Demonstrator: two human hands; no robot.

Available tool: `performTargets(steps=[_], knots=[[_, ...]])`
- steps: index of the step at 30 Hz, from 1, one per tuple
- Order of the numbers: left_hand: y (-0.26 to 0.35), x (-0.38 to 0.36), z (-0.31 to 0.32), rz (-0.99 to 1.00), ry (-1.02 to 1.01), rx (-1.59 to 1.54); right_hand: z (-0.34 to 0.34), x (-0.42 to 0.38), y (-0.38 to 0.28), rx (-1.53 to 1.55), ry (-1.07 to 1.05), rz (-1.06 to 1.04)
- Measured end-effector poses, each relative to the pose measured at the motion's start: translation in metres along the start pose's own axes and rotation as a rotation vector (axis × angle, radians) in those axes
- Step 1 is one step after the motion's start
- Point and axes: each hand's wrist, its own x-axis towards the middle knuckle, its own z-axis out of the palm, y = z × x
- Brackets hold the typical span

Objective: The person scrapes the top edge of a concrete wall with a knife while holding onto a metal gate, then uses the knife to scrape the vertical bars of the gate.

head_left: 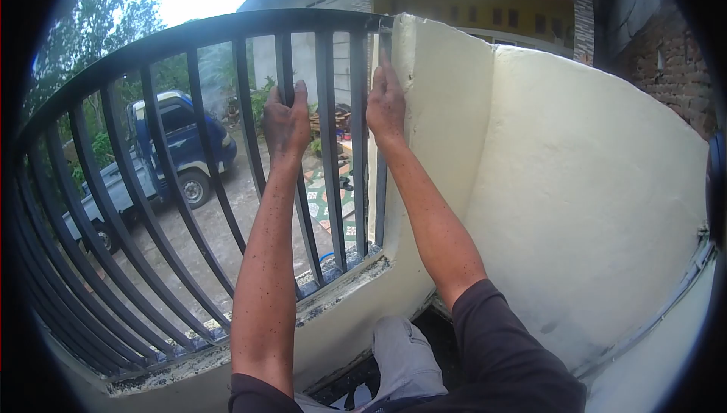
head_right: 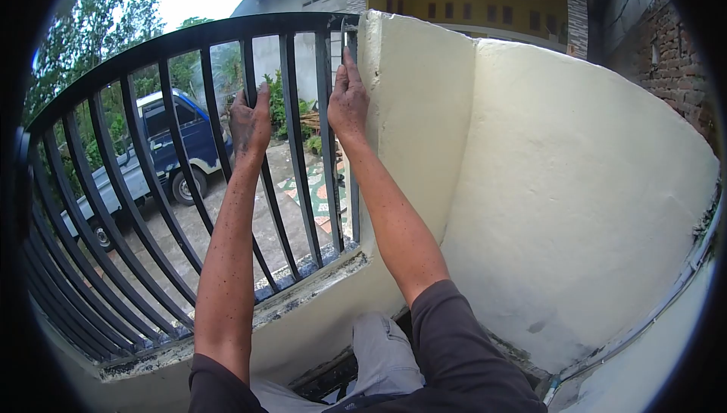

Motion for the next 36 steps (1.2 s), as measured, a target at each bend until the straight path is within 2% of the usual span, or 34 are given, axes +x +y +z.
performTargets(steps=[5, 8, 11, 13, 16, 19, 23, 25, 27, 28, 29, 33, 36], knots=[[0.008, -0.004, 0.000, -0.009, 0.027, -0.022, 0.004, 0.016, -0.001, -0.028, 0.070, 0.053], [0.002, -0.001, 0.000, -0.001, 0.015, 0.010, 0.003, 0.020, -0.007, 0.089, 0.096, 0.104], [0.006, -0.001, 0.002, -0.005, 0.036, -0.014, 0.000, -0.006, -0.017, -0.072, 0.016, 0.102], [0.004, -0.001, 0.001, -0.019, 0.022, 0.001, -0.007, 0.003, -0.006, -0.067, 0.015, 0.086], [0.003, -0.001, 0.001, 0.004, 0.037, 0.023, -0.005, 0.020, 0.002, 0.090, 0.068, 0.158], [0.005, -0.001, 0.001, -0.032, 0.028, 0.018, 0.003, 0.007, -0.001, -0.029, 0.102, 0.094], [-0.003, 0.003, 0.004, -0.039, 0.024, 0.023, -0.006, 0.011, 0.010, 0.072, 0.019, 0.032], [-0.002, 0.002, 0.001, -0.039, 0.026, 0.030, -0.004, 0.009, -0.003, 0.094, 0.001, 0.058], [0.000, 0.000, 0.003, -0.018, 0.039, 0.003, -0.001, 0.006, -0.009, 0.167, 0.013, 0.205], [0.003, -0.002, 0.002, -0.012, 0.043, 0.006, 0.006, 0.005, 0.000, 0.035, 0.037, 0.107], [0.004, -0.002, 0.003, -0.012, 0.048, 0.001, 0.005, 0.007, 0.005, 0.034, 0.034, 0.100], [-0.007, 0.005, 0.006, -0.012, 0.050, 0.032, -0.008, 0.033, 0.021, 0.265, -0.049, 0.239], [-0.005, 0.000, 0.004, -0.050, 0.021, 0.008, -0.011, 0.030, 0.029, 0.212, -0.071, 0.248]])
